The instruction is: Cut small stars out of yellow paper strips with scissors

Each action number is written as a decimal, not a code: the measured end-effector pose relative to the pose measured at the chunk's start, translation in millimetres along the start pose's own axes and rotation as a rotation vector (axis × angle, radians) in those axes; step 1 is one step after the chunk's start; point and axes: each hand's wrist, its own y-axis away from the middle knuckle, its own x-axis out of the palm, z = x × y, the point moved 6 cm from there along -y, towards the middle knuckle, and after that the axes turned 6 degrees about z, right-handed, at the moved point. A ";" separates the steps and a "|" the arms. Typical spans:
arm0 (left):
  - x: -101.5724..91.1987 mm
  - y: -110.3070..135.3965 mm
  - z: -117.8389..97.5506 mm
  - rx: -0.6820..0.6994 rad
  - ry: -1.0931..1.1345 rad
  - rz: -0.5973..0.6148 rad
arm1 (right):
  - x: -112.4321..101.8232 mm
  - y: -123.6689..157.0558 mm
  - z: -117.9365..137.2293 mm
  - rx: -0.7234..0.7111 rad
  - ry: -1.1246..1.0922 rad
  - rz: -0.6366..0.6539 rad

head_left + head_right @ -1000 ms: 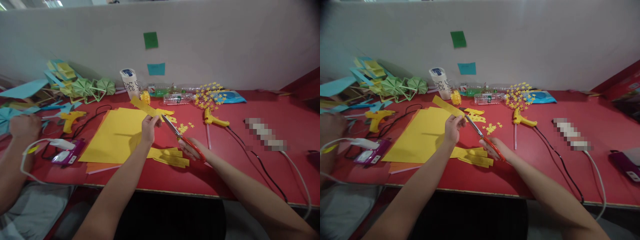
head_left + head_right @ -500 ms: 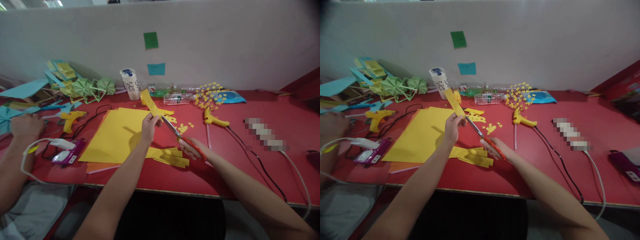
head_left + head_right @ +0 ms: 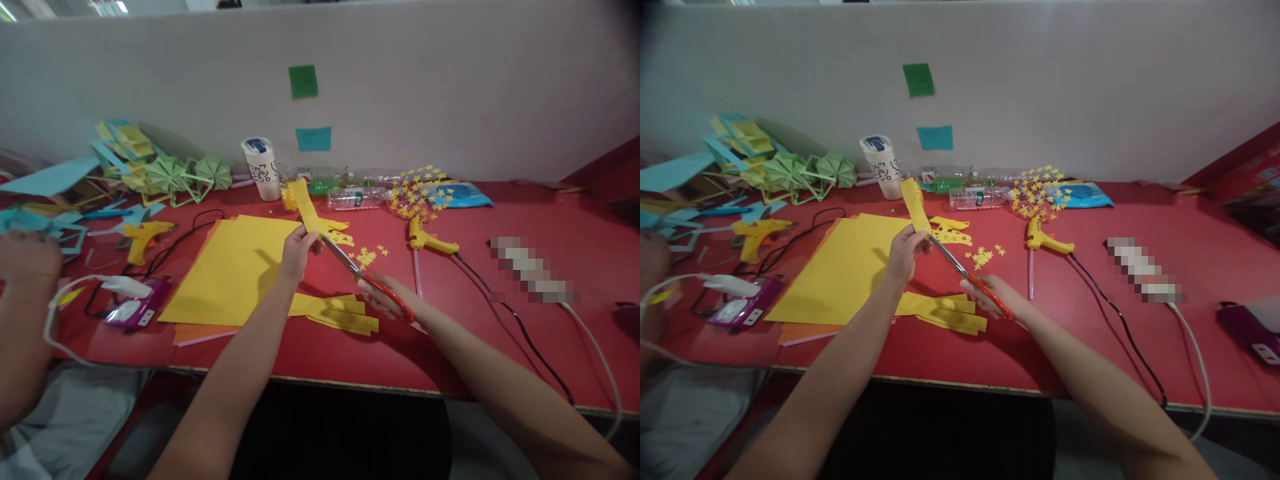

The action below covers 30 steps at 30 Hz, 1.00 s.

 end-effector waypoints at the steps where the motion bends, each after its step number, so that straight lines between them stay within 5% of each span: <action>1: -0.9 -0.4 0.3 -0.003 0.002 -0.002 | 0.0 -0.3 -0.1 -0.005 0.000 0.003; 30: -4.6 -2.4 -7.0 -0.027 -0.017 0.063 | 0.6 2.8 4.4 0.036 -0.028 0.028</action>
